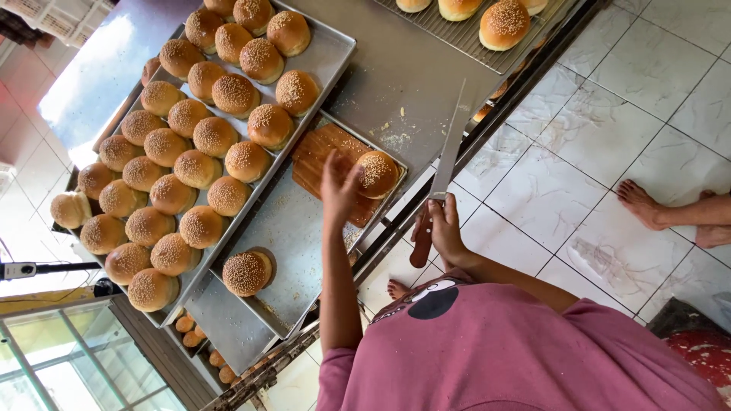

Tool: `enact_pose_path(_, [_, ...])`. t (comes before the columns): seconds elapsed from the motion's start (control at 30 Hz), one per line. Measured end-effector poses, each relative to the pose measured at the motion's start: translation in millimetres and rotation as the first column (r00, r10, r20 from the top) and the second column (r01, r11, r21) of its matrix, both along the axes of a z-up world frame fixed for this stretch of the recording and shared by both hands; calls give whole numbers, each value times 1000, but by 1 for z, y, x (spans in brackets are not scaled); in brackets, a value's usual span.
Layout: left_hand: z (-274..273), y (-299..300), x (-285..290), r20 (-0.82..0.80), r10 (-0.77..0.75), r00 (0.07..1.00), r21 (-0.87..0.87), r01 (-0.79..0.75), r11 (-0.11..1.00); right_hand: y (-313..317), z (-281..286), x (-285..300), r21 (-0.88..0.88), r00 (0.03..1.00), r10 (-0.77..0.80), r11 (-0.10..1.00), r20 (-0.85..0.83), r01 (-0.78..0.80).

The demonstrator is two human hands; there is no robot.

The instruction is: Slicing hamburger buns with a knife on a wooden cutting board.

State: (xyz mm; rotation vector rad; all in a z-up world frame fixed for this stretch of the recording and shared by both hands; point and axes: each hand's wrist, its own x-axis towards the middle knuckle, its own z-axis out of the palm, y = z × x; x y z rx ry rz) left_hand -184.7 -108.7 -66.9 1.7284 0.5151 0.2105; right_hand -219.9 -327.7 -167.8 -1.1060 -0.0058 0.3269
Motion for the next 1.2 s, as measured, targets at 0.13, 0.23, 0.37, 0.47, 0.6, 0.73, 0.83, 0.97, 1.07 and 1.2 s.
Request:
enact_pose_path(0.13, [-28, 53, 14, -186, -114, 976, 405, 182, 896, -9, 10, 0, 55, 994, -105, 993, 26, 103])
enact_pose_path(0.23, [-31, 37, 12, -308, -147, 940, 513, 294, 806, -9, 8, 9, 102, 993, -119, 988, -7, 119])
enact_pose_path(0.37, [-75, 37, 6, -205, -173, 963, 600, 264, 755, -11, 16, 14, 117, 991, -118, 987, 63, 110])
enact_pose_path(0.47, [-47, 17, -1, -72, -185, 980, 608, 190, 771, -14, 25, 18, 100, 990, -125, 988, 71, 118])
enact_pose_path(0.6, [-23, 2, -3, -111, -166, 980, -152, 148, 977, -19, 34, 22, 8, 999, -40, 999, -23, 40])
enact_pose_path(0.73, [-29, 12, 15, 35, -102, 994, -340, 108, 934, -23, 20, 30, 19, 995, -46, 999, -88, 48])
enact_pose_path(0.83, [0, 38, 55, -80, -15, 997, -364, -16, 931, -31, 12, 41, 32, 997, -56, 998, -44, 58])
enact_pose_path(0.97, [3, 93, 144, 165, -33, 986, -240, 72, 968, -44, 4, 54, 45, 992, -102, 993, -69, 106])
enact_pose_path(1.07, [-8, 131, 230, 212, 57, 976, -338, 19, 941, -55, -4, 63, 21, 989, -128, 991, -74, 130])
enact_pose_path(1.2, [-61, 169, 328, 213, -6, 977, -457, 105, 883, -65, -3, 75, 45, 987, -160, 986, 27, 159])
